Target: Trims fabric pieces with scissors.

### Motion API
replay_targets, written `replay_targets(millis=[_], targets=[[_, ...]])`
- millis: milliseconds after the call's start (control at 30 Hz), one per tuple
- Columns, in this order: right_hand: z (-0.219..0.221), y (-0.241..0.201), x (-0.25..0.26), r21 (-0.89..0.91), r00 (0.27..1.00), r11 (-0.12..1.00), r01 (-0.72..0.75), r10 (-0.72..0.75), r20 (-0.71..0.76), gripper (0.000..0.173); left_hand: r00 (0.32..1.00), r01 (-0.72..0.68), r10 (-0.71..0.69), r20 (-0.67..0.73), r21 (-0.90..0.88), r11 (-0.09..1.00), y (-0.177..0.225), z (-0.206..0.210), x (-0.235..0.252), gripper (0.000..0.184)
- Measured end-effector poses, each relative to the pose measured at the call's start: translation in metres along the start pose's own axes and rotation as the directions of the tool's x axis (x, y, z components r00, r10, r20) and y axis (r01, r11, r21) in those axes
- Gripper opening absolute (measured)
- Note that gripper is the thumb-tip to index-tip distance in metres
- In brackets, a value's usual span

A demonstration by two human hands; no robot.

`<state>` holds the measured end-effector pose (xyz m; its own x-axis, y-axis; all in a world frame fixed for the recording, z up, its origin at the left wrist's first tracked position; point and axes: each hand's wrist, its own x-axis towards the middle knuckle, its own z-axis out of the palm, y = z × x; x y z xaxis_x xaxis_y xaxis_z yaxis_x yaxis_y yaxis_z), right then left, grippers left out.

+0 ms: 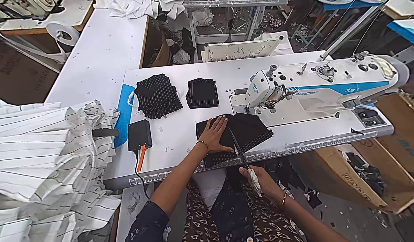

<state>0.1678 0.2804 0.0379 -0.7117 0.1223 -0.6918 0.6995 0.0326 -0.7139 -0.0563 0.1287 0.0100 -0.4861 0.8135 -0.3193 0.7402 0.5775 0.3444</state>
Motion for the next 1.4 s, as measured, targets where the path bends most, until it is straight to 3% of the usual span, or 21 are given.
replay_targets(millis=[300, 467, 700, 767, 933, 1033, 1133, 1200, 1267, 1400], targets=[[0.001, -0.017, 0.008, 0.104, 0.999, 0.995, 0.002, -0.006, 0.039, 0.038, 0.996, 0.003, -0.005, -0.088, -0.020, 1.000, -0.002, 0.005, -0.001, 0.146], [-0.001, -0.017, 0.016, 0.076, 0.999, 0.997, 0.010, -0.012, 0.031, 0.033, 0.996, 0.028, -0.032, -0.086, -0.038, 0.999, -0.001, 0.005, -0.002, 0.149], [-0.009, -0.036, 0.020, 0.111, 0.997, 0.994, -0.020, 0.012, 0.078, 0.035, 0.982, -0.069, 0.051, -0.183, -0.094, 0.993, -0.004, 0.007, -0.005, 0.148], [-0.014, -0.037, 0.019, 0.094, 0.997, 0.996, -0.009, 0.001, 0.078, 0.031, 0.979, -0.105, 0.088, -0.185, -0.081, 0.991, -0.001, 0.000, -0.015, 0.137], [-0.020, -0.017, -0.002, 0.099, 0.996, 0.995, -0.022, 0.013, 0.085, 0.034, 0.991, -0.122, 0.122, 0.046, -0.017, 0.992, 0.008, -0.022, -0.055, 0.070], [-0.017, -0.007, -0.012, 0.155, 0.991, 0.987, -0.050, 0.030, 0.128, 0.035, 1.000, -0.014, 0.013, -0.011, -0.124, 0.992, 0.010, -0.017, -0.065, 0.052], [-0.013, -0.003, -0.016, 0.154, 0.990, 0.985, -0.075, 0.054, 0.132, 0.035, 0.929, 0.187, -0.259, -0.265, -0.270, 0.945, 0.023, 0.004, -0.057, 0.059], [-0.015, 0.000, -0.018, 0.137, 0.989, 0.987, -0.085, 0.067, 0.131, 0.035, 0.873, 0.287, -0.378, -0.310, -0.301, 0.909, 0.028, 0.020, -0.045, 0.079], [-0.022, 0.003, -0.019, 0.098, 0.987, 0.992, -0.081, 0.066, 0.146, 0.034, 0.879, 0.330, -0.380, -0.287, -0.207, 0.921, 0.026, 0.030, -0.037, 0.090], [-0.038, 0.005, -0.012, -0.034, 0.982, 0.998, -0.047, 0.052, 0.180, 0.036, 0.933, 0.283, -0.303, -0.196, -0.121, 0.951, 0.020, 0.026, -0.033, 0.091]])
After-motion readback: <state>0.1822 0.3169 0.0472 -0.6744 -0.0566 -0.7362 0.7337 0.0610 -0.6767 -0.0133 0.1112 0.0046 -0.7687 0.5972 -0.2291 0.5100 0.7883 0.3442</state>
